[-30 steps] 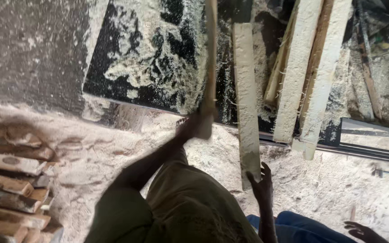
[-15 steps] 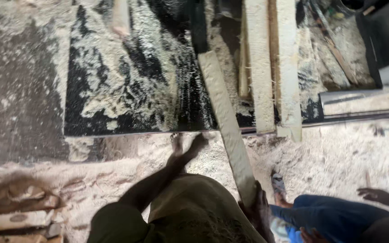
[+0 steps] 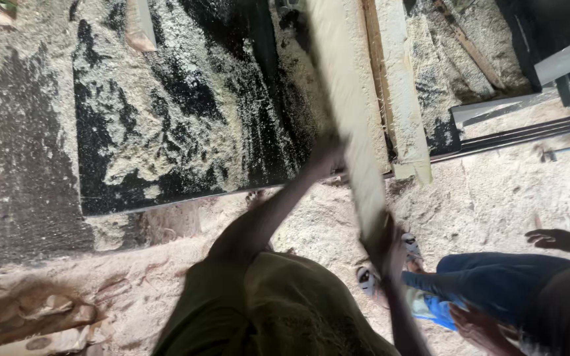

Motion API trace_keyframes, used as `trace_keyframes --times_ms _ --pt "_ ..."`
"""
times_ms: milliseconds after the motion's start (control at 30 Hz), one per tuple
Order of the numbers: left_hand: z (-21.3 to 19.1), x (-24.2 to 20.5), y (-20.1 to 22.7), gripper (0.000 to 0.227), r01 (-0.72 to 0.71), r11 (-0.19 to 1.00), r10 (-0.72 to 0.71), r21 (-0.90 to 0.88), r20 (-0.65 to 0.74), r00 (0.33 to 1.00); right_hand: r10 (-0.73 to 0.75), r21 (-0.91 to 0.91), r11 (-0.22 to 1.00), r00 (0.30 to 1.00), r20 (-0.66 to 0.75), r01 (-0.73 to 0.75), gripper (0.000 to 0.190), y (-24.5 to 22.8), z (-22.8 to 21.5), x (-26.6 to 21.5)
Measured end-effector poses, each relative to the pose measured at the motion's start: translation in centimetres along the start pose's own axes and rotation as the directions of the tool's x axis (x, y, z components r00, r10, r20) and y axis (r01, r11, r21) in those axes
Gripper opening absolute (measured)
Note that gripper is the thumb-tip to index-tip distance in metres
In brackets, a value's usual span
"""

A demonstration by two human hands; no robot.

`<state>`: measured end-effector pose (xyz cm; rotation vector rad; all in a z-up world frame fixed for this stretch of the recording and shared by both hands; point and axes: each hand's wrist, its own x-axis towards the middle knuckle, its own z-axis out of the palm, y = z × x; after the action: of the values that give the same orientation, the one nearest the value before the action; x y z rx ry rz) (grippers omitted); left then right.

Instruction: The person feeds various pieces of lumber into a machine for processing, receiving them from another person and setting the finished pieces aside.

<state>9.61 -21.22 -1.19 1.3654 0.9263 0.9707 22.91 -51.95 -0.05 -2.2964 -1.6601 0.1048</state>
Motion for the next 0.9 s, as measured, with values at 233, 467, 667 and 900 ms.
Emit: trace_keyframes --times_ms 233,467,667,900 --pt "-5.1 3.7 9.7 0.094 -0.229 0.972 0.228 0.057 0.033 0.973 -0.185 -0.119 0.979 0.969 -0.166 0.166 0.071 -3.9 -0.8 17.7" --pt "-21.0 -12.6 -6.8 0.018 -0.051 0.646 0.462 0.761 -0.338 0.82 -0.273 -0.068 0.962 0.95 -0.154 0.265 0.061 -2.9 1.1 15.8" --pt "-32.0 -21.7 -9.4 0.024 0.319 0.326 0.458 0.89 -0.444 0.77 -0.412 -0.053 0.91 0.885 -0.215 0.41 0.08 -8.4 2.3 11.3" --pt "-30.0 -18.2 -9.8 0.046 0.581 0.366 0.248 0.727 -0.678 0.692 -0.617 0.222 0.723 0.756 -0.218 0.654 0.084 -16.6 3.4 20.7"
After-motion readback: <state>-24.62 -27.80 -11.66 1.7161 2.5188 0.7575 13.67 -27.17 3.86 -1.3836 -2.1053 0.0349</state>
